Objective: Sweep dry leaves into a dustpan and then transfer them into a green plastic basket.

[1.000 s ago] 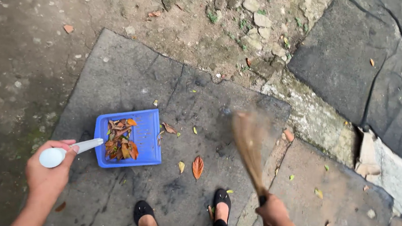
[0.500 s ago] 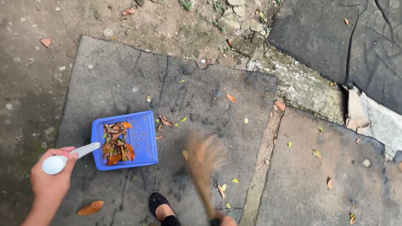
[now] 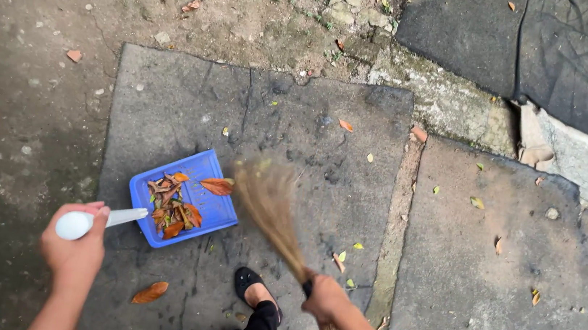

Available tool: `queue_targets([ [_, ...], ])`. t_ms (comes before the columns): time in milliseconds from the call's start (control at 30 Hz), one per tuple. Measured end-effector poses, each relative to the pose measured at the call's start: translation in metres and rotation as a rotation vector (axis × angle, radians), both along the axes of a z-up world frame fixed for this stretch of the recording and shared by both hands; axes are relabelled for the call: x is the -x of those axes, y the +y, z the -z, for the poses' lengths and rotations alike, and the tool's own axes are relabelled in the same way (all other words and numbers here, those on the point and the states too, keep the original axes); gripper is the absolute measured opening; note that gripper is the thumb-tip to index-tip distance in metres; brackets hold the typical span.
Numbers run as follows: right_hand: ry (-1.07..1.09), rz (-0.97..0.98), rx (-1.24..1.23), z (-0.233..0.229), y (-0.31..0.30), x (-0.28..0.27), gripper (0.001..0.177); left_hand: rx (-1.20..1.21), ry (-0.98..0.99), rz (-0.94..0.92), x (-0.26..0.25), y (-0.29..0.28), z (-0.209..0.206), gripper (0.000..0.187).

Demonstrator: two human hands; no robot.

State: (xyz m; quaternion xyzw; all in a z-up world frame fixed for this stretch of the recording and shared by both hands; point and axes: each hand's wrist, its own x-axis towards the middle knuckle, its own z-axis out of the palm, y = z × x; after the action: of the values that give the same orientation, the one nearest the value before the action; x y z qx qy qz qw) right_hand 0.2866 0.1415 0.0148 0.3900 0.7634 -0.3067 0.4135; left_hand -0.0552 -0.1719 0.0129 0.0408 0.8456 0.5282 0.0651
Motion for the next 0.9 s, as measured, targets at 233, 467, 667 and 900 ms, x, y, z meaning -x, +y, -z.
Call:
queue_targets([
  [233, 0.163, 0.118, -0.07, -0.026, -0.083, -0.076, 0.088, 0.02, 0.036, 0.093, -0.002, -0.013, 0.004, 0.014],
  [467, 0.284, 0.246, -0.036, -0.009, -0.155, -0.143, 0.084, -0.064, 0.032, 0.167, -0.018, -0.044, -0.023, 0.014],
  [667, 0.188, 0.688, -0.415, 0.038, -0.17, -0.3, 0.082, -0.057, 0.015, 0.374, -0.037, -0.037, -0.068, 0.013],
  [900, 0.039, 0.703, -0.181, 0.052, -0.211, -0.303, 0.082, -0.019, -0.046, 0.689, -0.06, 0.028, -0.016, 0.013],
])
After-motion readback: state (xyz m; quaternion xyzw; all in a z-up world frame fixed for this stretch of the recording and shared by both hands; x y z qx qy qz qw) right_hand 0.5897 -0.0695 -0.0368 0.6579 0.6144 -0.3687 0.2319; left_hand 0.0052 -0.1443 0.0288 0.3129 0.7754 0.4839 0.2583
